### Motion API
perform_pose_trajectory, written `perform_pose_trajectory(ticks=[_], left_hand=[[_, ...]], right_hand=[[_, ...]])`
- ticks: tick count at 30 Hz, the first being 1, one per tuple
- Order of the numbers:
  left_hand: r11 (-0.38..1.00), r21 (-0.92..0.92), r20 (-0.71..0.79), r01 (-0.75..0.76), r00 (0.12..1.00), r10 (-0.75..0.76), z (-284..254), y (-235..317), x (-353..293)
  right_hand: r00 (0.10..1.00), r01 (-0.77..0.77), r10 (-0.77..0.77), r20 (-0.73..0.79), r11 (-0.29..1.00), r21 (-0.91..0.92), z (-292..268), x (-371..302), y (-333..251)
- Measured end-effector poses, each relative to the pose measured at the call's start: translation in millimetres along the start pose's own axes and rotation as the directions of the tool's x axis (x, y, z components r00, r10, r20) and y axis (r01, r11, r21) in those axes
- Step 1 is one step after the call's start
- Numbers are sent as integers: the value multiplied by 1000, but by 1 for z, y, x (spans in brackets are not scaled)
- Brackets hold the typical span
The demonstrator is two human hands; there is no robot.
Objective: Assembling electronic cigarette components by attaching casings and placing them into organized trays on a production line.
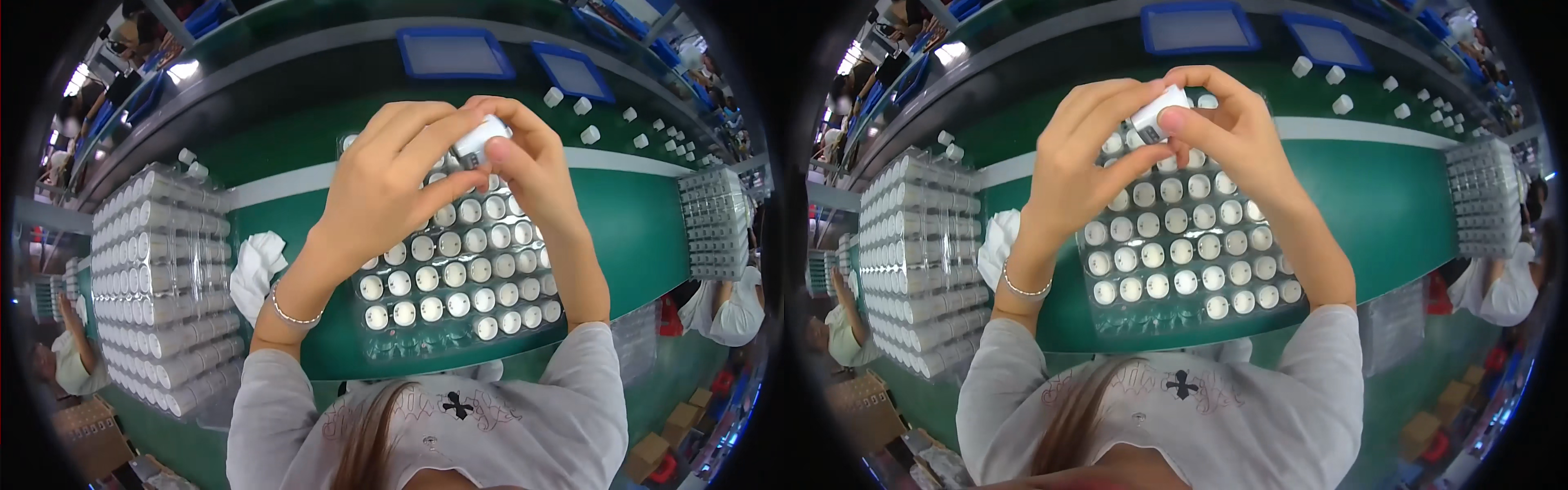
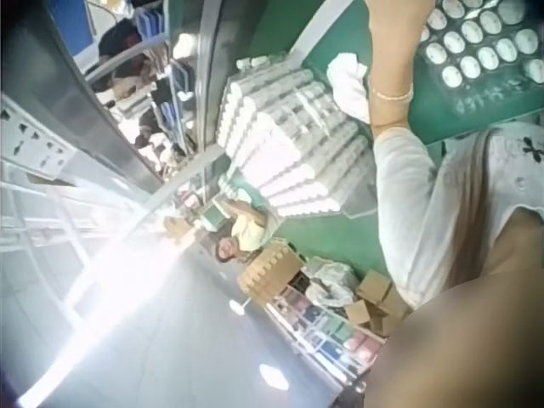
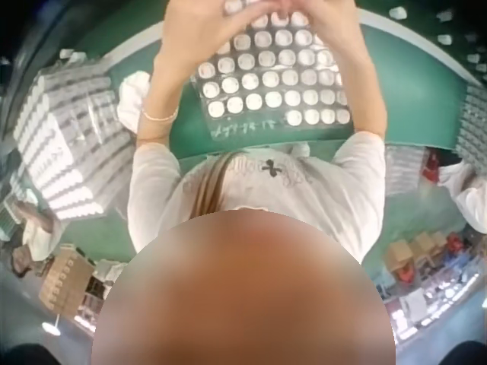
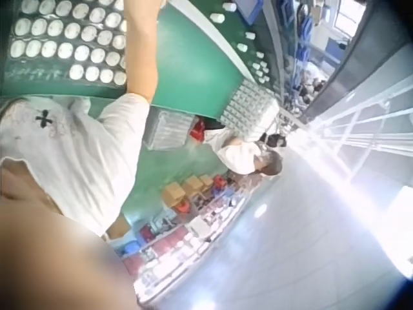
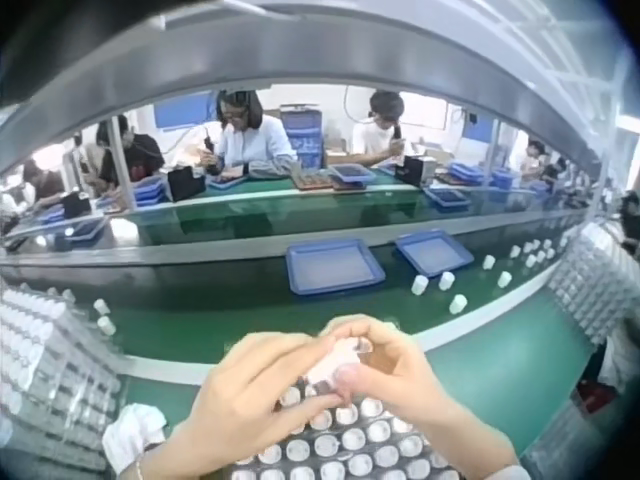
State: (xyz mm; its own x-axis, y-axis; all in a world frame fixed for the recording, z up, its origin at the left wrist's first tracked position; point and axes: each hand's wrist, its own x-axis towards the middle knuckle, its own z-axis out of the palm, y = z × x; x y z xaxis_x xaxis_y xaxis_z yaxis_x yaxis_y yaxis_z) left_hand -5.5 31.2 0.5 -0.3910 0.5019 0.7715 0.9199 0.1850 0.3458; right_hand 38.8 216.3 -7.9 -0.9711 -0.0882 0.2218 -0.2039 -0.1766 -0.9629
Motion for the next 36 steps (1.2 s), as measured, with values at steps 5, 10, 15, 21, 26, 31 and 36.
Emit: perform_pose_trajectory(ticks=[5, 10, 15, 21, 26, 31, 36], left_hand=[[995, -97, -48, 26, 998, -31, -19, 4, 7], [926, -353, -68, 132, 984, -166, -22, 9, 3], [913, -400, -87, 77, 989, -121, -27, 17, 1], [976, -214, 45, -38, 998, 49, -47, 17, 3], [983, -155, 148, 95, 986, -72, -53, 22, 9], [688, -656, 68, 309, 933, -354, -30, 4, -9], [479, -703, 271, 526, 821, -502, -3, -25, -12]], right_hand=[[978, 200, -197, -72, 979, 37, -1, -12, -4], [900, 407, -429, -75, 889, -211, -11, -27, -8], [800, 535, -599, -8, 720, -442, -7, -36, -14], [780, 561, -625, 24, 683, -468, -7, -36, -12], [813, 514, -583, -7, 722, -463, -3, -35, -11], [854, 444, -518, -39, 767, -463, -7, -26, -3], [978, 149, -182, -105, 954, -261, -26, -13, 18]])
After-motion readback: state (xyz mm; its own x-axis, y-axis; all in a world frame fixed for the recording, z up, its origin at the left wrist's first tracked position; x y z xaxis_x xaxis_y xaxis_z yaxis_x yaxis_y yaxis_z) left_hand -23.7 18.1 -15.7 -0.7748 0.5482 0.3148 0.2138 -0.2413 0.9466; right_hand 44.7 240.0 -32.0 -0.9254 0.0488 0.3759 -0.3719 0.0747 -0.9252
